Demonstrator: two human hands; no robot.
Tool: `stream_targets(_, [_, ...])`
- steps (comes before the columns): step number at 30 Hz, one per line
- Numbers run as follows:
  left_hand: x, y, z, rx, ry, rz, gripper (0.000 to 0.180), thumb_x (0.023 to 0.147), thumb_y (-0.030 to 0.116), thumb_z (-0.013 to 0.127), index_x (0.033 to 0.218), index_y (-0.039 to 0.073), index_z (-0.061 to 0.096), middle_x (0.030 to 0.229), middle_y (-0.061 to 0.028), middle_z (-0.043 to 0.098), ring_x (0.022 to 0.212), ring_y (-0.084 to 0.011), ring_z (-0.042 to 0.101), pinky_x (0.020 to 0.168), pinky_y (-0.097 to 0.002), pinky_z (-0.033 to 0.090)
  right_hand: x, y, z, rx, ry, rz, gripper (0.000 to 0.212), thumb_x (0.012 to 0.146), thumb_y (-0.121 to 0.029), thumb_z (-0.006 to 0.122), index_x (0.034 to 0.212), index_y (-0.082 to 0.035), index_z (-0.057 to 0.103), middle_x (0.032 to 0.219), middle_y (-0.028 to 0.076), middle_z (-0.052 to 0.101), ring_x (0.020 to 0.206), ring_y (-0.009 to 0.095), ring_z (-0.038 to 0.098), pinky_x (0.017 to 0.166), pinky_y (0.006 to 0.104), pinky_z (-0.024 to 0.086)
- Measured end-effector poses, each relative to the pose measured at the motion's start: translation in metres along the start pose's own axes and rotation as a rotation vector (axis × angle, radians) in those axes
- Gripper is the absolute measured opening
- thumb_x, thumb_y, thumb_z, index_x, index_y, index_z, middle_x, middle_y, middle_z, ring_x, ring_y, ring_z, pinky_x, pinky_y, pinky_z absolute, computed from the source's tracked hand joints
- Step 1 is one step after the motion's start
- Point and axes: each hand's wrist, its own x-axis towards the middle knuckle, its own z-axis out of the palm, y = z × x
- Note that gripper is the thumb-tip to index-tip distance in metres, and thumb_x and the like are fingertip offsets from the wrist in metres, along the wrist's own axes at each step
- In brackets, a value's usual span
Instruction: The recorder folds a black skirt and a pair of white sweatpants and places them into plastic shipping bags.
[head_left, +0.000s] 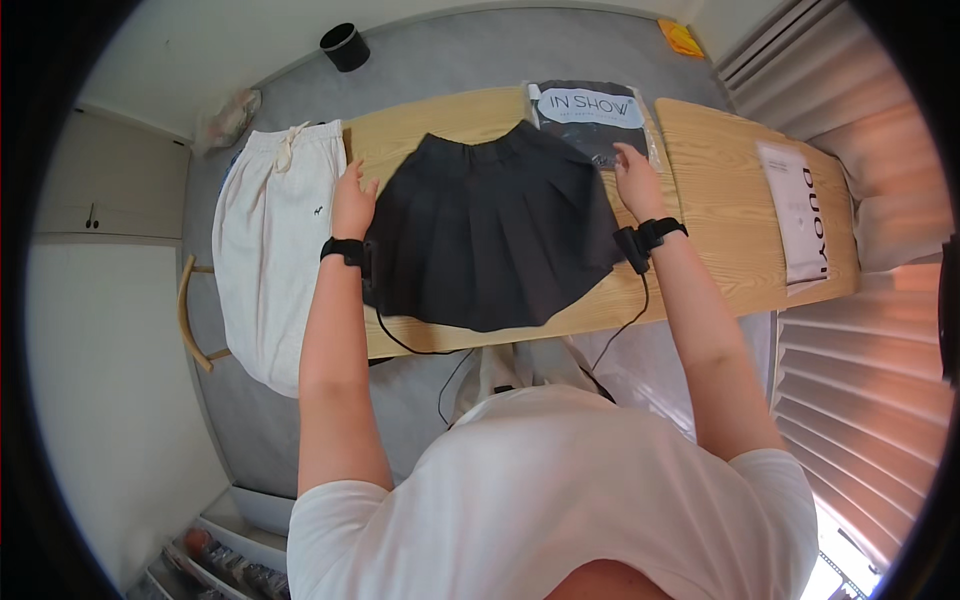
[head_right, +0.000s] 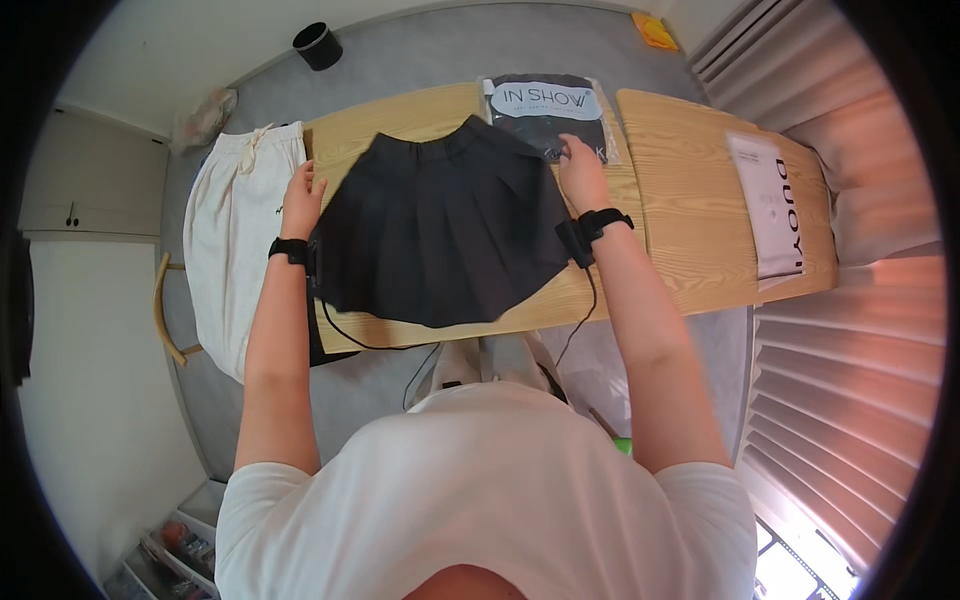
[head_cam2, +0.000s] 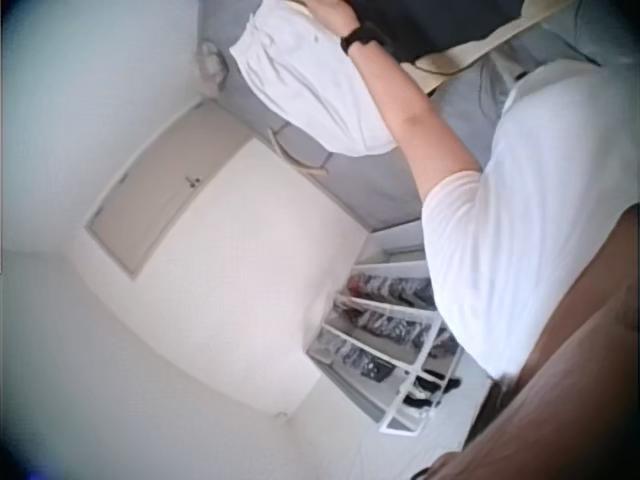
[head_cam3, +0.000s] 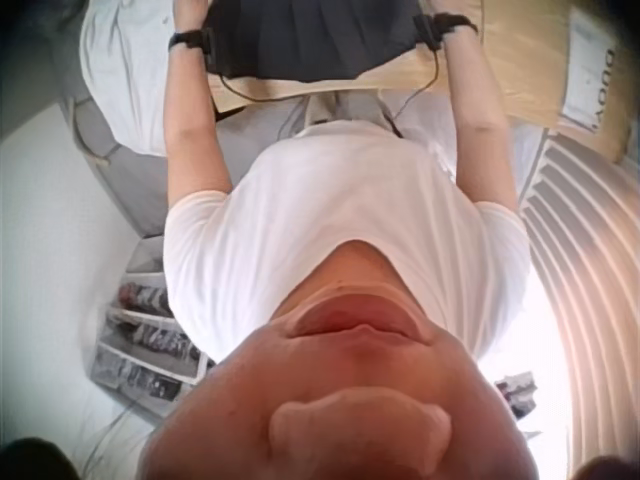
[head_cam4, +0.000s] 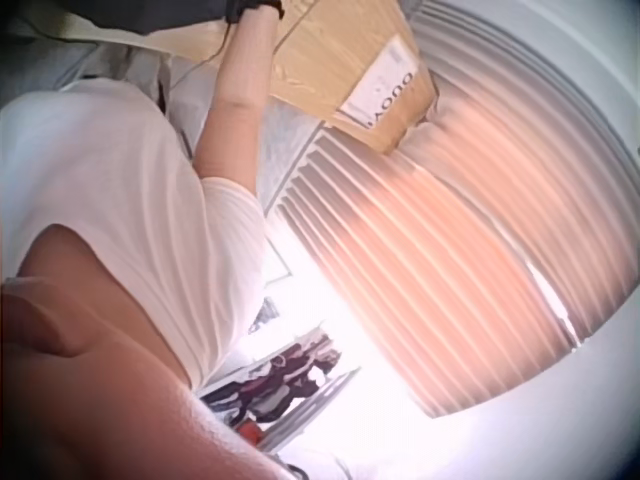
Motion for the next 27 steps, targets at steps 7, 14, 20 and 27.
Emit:
stream_targets(7, [-0.116, -0.094, 0.017, 0.098, -0.088, -0.256, 0.042, 0.082, 0.018, 0.064, 0.118, 0.0, 0.052, 0.101, -0.0183, 0.062, 0.095, -0.0295, 0.06, 0.083, -0.0365, 0.047, -0.082, 0.074, 0.043, -0.236, -0.076, 0.142, 0.056, 0.071, -0.024, 0.072, 0.117, 0.001, 0.054, 0.108, 0.026, 0.058, 0.1, 0.039, 0.056, 0.087, 0.0417, 0.045])
stream_targets(14, [-0.194, -0.137, 0.066, -0.347, -0.096, -1.018, 0.051, 0.076, 0.031, 0.074, 0.097, -0.012, 0.057, 0.083, -0.0156, 0.063, 0.08, -0.0254, 0.062, 0.075, -0.0357, 0.048, -0.122, 0.08, 0.092, -0.564, -0.17, 0.066, 0.085, 0.068, -0.035, 0.076, 0.136, -0.006, 0.033, 0.135, 0.021, 0.037, 0.126, 0.036, 0.035, 0.102, 0.0479, 0.031])
stream_targets(20, [-0.174, -0.091, 0.097, -0.682, 0.101, -1.16, 0.053, 0.076, 0.027, 0.075, 0.103, -0.012, 0.052, 0.096, -0.0166, 0.06, 0.078, -0.024, 0.059, 0.053, -0.0333, 0.047, -0.107, 0.081, 0.116, -0.696, 0.013, 0.223, 0.056, 0.077, -0.028, 0.068, 0.126, -0.009, 0.048, 0.126, 0.019, 0.048, 0.116, 0.035, 0.046, 0.097, 0.0454, 0.036])
stream_targets(27, [-0.179, -0.092, 0.066, -0.72, -0.126, -1.232, 0.039, 0.081, 0.024, 0.07, 0.105, 0.0, 0.052, 0.089, -0.0086, 0.061, 0.069, -0.0184, 0.059, 0.048, -0.0303, 0.043, -0.097, 0.141, 0.041, -0.187, 0.087, 0.44, 0.038, 0.089, -0.024, 0.054, 0.113, 0.006, 0.052, 0.096, 0.029, 0.061, 0.09, 0.04, 0.059, 0.079, 0.0434, 0.047])
